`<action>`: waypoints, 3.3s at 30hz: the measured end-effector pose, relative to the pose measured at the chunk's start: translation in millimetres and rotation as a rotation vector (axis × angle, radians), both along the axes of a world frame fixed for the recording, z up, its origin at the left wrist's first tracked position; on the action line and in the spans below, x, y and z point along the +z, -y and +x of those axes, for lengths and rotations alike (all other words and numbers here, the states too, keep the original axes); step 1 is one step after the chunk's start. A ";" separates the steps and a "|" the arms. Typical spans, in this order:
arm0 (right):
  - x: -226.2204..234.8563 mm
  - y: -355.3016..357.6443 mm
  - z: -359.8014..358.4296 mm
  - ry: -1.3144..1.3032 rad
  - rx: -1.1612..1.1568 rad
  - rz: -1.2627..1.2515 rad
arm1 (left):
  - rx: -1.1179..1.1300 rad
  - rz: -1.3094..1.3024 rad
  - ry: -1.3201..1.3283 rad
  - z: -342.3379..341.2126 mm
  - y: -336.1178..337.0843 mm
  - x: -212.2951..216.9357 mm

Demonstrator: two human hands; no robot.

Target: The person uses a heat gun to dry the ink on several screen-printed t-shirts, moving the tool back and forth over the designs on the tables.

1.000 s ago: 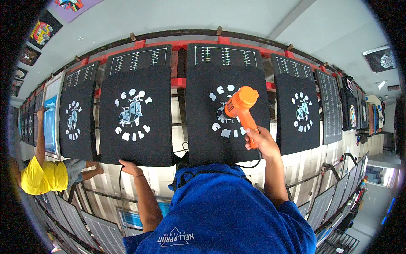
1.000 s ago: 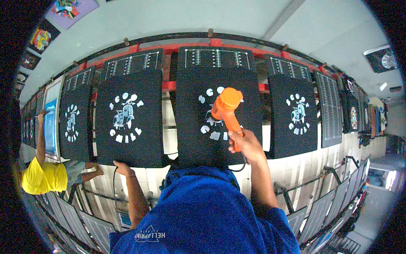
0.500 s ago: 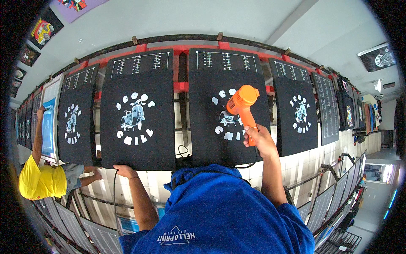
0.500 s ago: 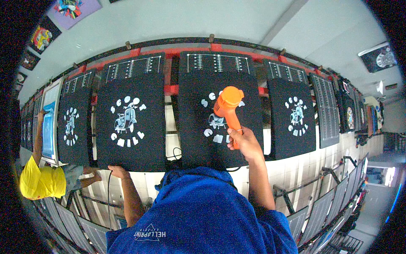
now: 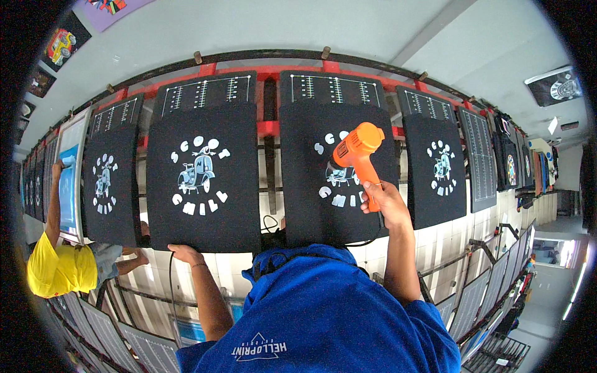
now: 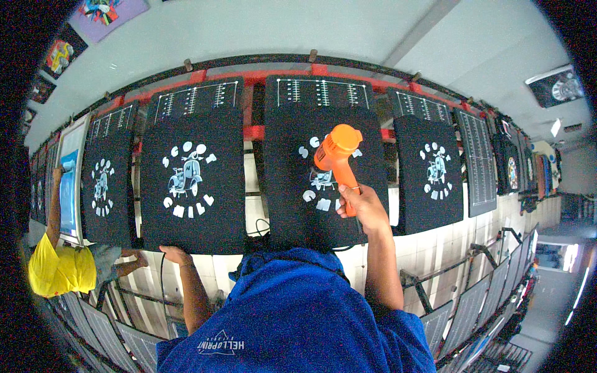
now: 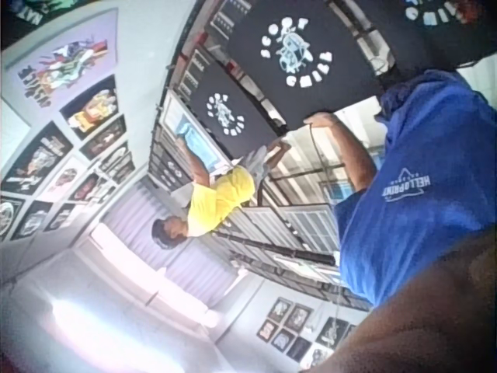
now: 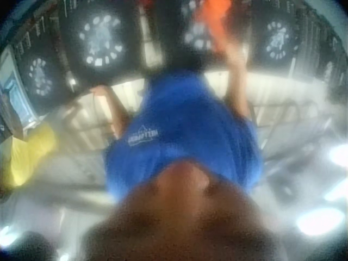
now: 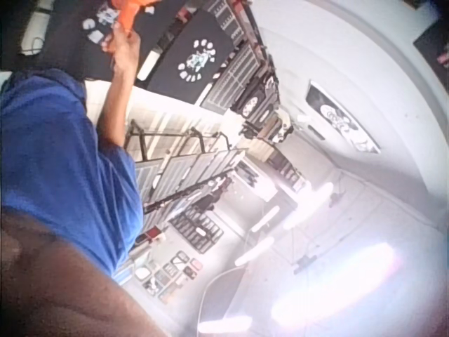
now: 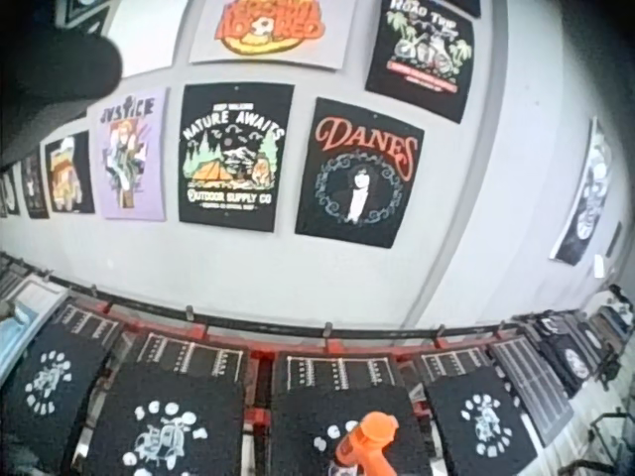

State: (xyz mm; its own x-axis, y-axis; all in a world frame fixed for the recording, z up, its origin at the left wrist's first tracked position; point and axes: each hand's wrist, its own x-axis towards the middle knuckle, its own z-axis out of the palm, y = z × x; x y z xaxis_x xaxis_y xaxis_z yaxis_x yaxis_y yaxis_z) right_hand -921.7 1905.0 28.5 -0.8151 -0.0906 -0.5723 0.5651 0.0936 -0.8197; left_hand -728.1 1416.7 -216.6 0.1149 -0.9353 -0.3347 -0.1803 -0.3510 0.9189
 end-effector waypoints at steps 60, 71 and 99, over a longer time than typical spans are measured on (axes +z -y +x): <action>-4.0 -15.1 3.3 -0.052 0.009 -0.023 | 0.018 -0.005 -0.125 -8.7 -9.6 15.6; 0.7 -14.1 23.2 -0.028 0.073 0.047 | -0.030 0.108 -0.083 -1.6 -6.1 10.3; -4.5 -41.0 33.4 -0.087 -0.159 0.063 | -0.023 0.050 -0.071 0.2 -2.8 2.6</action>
